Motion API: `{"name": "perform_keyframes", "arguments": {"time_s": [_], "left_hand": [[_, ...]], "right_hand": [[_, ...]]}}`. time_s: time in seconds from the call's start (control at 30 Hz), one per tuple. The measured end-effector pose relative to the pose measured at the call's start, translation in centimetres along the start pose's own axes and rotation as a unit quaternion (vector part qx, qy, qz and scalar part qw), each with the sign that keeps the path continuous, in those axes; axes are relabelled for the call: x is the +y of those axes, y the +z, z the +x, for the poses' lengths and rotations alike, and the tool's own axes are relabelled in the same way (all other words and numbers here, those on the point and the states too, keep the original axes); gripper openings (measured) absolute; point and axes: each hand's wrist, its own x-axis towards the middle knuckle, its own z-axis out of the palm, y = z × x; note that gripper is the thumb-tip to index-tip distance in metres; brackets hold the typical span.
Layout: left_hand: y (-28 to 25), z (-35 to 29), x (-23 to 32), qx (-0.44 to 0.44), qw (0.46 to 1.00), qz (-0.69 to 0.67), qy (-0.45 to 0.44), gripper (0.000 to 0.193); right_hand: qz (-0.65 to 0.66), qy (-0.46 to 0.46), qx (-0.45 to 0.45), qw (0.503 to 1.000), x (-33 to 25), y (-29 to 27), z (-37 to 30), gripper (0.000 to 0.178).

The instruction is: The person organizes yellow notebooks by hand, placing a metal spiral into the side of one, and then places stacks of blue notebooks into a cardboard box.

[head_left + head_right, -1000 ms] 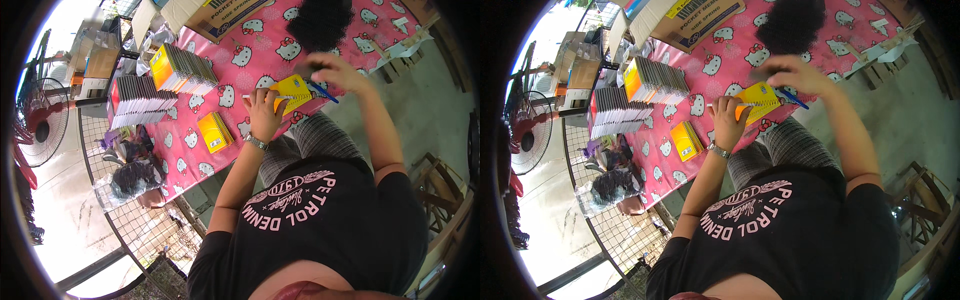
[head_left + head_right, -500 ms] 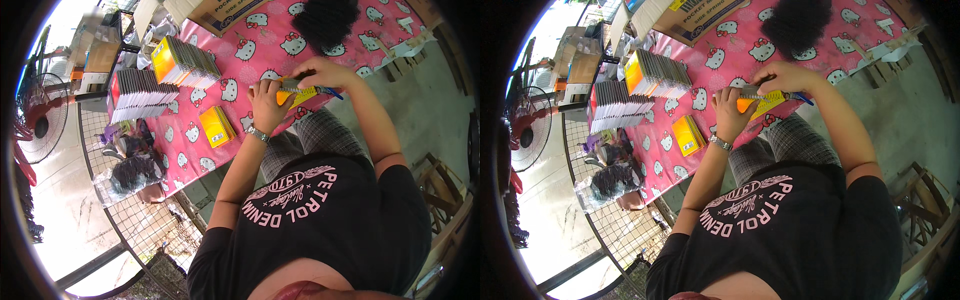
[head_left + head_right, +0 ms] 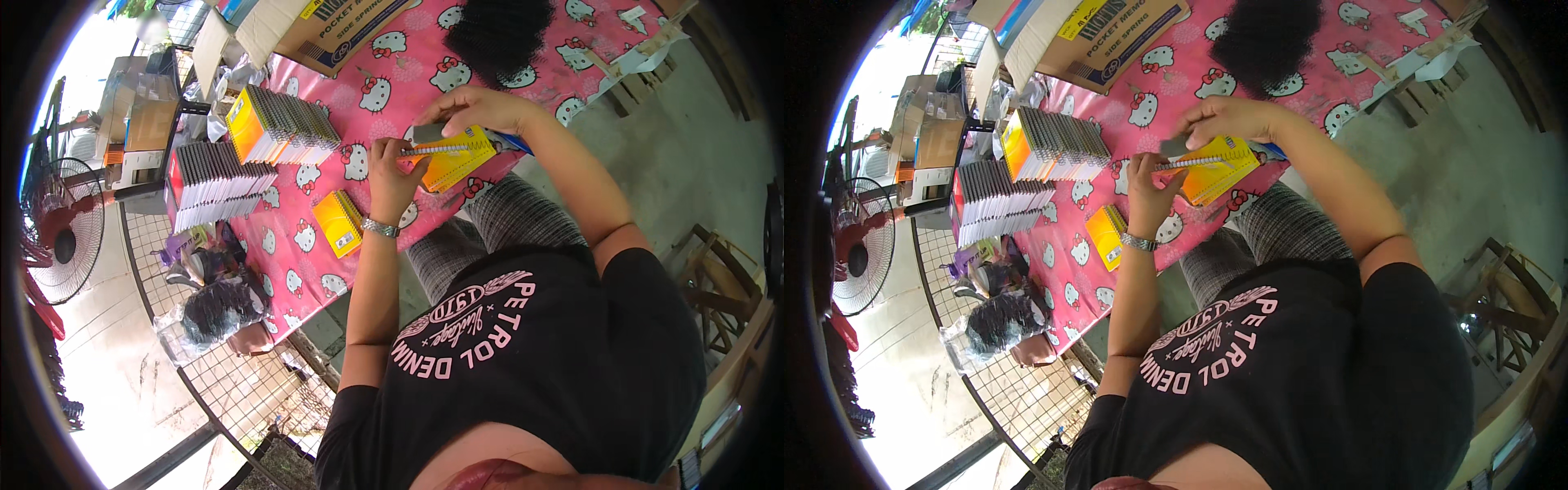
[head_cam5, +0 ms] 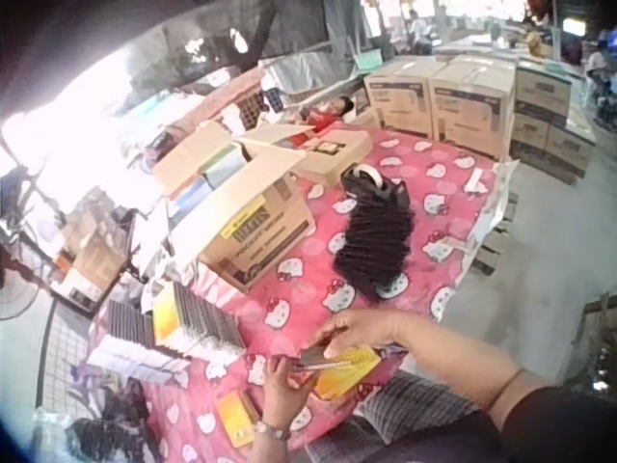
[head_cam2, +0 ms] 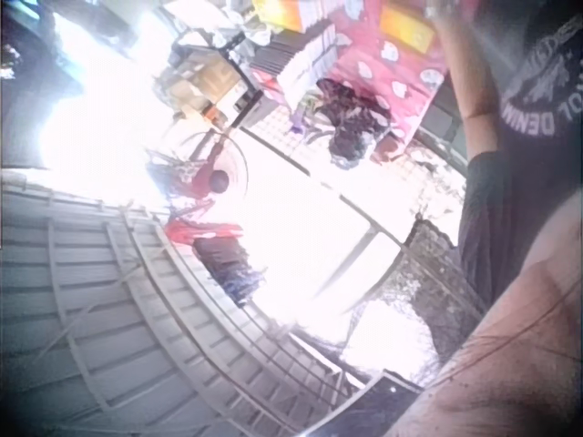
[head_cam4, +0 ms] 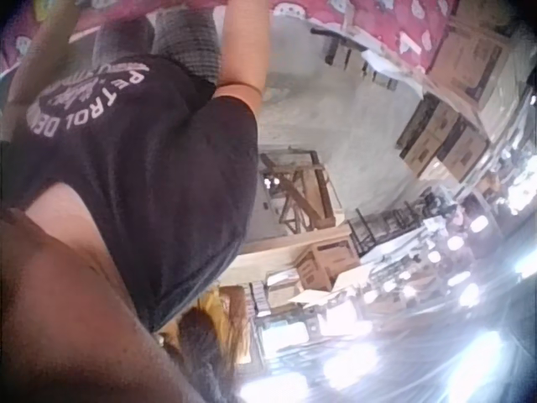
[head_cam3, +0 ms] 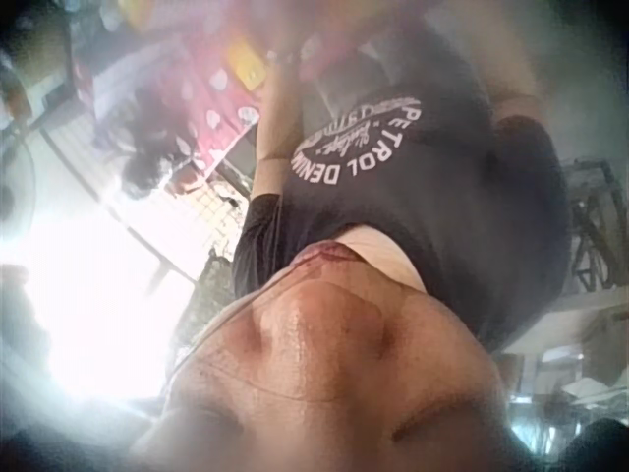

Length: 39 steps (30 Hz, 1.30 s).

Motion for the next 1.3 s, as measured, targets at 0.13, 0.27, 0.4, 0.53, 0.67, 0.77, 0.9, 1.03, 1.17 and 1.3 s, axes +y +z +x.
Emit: {"name": "perform_keyframes", "arguments": {"time_s": [0.13,0.27,0.4,0.53,0.67,0.77,0.9,1.03,1.17,1.3], "left_hand": [[0.1,-0.4,-0.5,-0.032,0.992,-0.093,-0.079,0.032],[0.1,-0.7,-0.9,-0.050,0.972,-0.177,-0.146,0.023],[0.9,0.1,0.3,0.028,0.958,-0.247,-0.147,0.015],[0.8,-2.3,-1.2,0.054,0.936,-0.312,-0.156,0.016],[1.2,-2.4,-1.1,0.032,0.946,-0.278,-0.162,0.016],[1.9,-2.4,-0.6,0.077,0.967,-0.224,-0.093,0.017],[2.4,-2.5,-1.0,0.056,0.960,-0.245,-0.125,0.014],[2.6,-2.8,-1.4,0.063,0.965,-0.212,-0.144,0.019],[3.1,-3.2,-2.0,0.102,0.974,-0.171,-0.111,0.020],[3.0,-2.9,-1.2,0.073,0.954,-0.232,-0.173,0.019]], "right_hand": [[-0.393,0.026,0.058,0.917,0.4,-1.8,0.2,0.035],[-0.540,-0.110,0.492,0.674,0.7,-7.9,-4.3,0.041],[-0.656,0.156,0.577,0.461,4.9,-16.7,-13.3,0.049],[-0.708,0.075,0.585,0.388,5.4,-9.7,-11.5,0.063],[-0.638,0.010,0.326,0.698,7.0,-2.8,-10.7,0.063],[-0.717,-0.034,0.297,0.630,7.9,0.1,-10.0,0.057],[-0.667,-0.008,0.313,0.676,7.4,-0.7,-9.7,0.054],[-0.511,-0.092,0.404,0.753,5.7,0.6,-9.7,0.053],[-0.488,-0.191,0.388,0.758,3.9,4.6,-8.9,0.053],[-0.487,-0.168,0.318,0.796,3.5,7.4,-7.7,0.056]]}}
